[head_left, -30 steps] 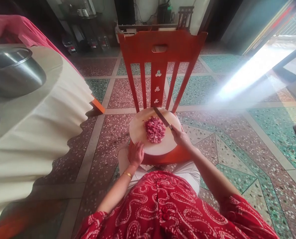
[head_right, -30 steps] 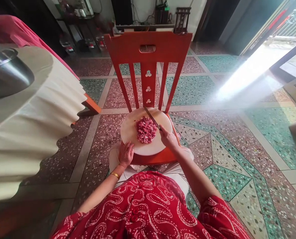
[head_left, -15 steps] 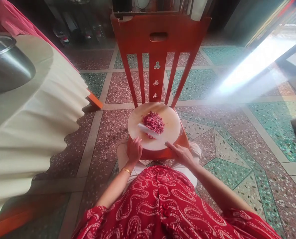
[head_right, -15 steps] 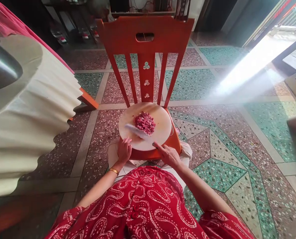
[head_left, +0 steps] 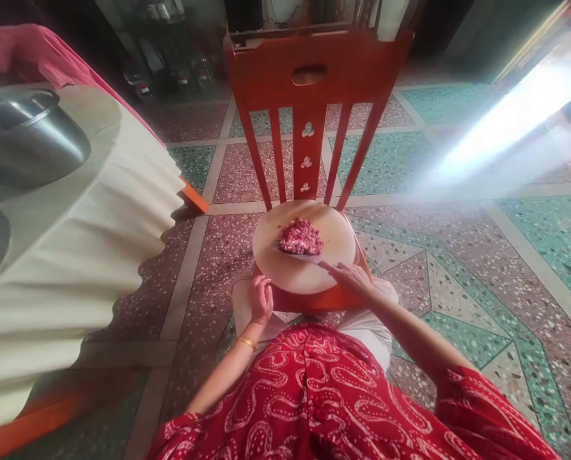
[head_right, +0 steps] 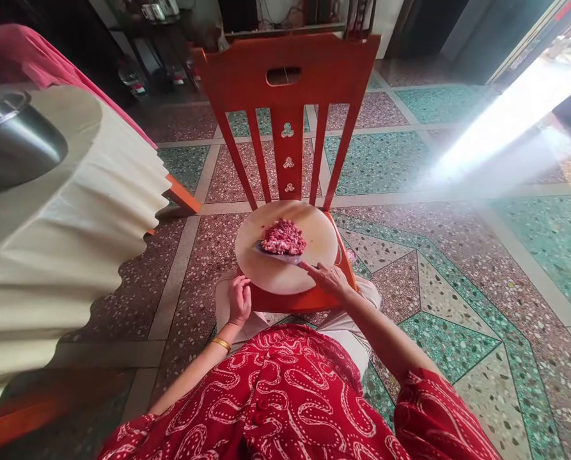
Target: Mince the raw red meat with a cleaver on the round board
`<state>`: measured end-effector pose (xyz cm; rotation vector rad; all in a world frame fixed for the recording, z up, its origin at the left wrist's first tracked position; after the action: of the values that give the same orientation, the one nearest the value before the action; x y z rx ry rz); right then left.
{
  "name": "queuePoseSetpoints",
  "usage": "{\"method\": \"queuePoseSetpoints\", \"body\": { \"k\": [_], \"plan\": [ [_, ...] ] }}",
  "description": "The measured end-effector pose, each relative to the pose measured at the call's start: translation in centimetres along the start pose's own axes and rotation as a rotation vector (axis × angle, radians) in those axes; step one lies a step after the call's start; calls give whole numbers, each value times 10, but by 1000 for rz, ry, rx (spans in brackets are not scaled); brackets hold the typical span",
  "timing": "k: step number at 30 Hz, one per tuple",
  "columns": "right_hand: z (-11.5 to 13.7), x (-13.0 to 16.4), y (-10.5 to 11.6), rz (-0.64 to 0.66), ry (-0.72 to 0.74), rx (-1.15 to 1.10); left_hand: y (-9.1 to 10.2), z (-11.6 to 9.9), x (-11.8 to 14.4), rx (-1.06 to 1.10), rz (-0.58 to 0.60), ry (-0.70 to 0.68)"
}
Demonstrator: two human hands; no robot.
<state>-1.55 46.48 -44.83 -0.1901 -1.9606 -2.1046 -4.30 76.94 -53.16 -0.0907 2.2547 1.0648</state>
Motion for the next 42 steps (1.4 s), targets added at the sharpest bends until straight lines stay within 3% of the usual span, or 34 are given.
{"method": "queuePoseSetpoints", "body": {
  "k": [5,10,13,15,18,21,23,26,28,33,39,42],
  "plan": [
    [-1,-29,9,-72,-128,-457,-7,4,-8,-21,66,-74],
    [4,-32,9,180,-366,-1007,-21,-2,-23,-19,150,-135],
    [15,-19,26,244,-386,-1140,-29,-6,-34,-13,197,-152],
    [22,-8,46,134,-342,-1107,-33,-7,-41,-9,221,-159],
    [34,3,77,-223,-234,-915,-37,-5,-47,-13,214,-159],
    [50,0,84,-455,-123,-735,-39,-2,-47,-11,190,-141],
    [60,-9,71,-420,-127,-650,-39,-2,-46,4,186,-130],
    [67,-23,49,-198,-191,-520,-38,-2,-46,12,189,-116],
    [66,-28,44,-128,-210,-472,-37,-2,-46,17,188,-113],
    [67,-23,46,-261,-184,-494,-40,0,-46,39,189,-114],
    [80,-18,41,-52,-258,-461,-36,-1,-48,98,186,-79],
    [84,-14,50,-135,-244,-514,-32,-3,-48,135,196,-55]
  ]
}}
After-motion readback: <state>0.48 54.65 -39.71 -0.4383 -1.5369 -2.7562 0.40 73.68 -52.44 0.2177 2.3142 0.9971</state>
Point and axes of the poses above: each hand's wrist, its own x-axis away from the middle knuckle, its own y-axis out of the back of the hand, z = x × y, the point moved 1 cm from there along -x, towards the middle knuckle, and after that the axes turned 13 degrees about -y, right-handed, at the moved point
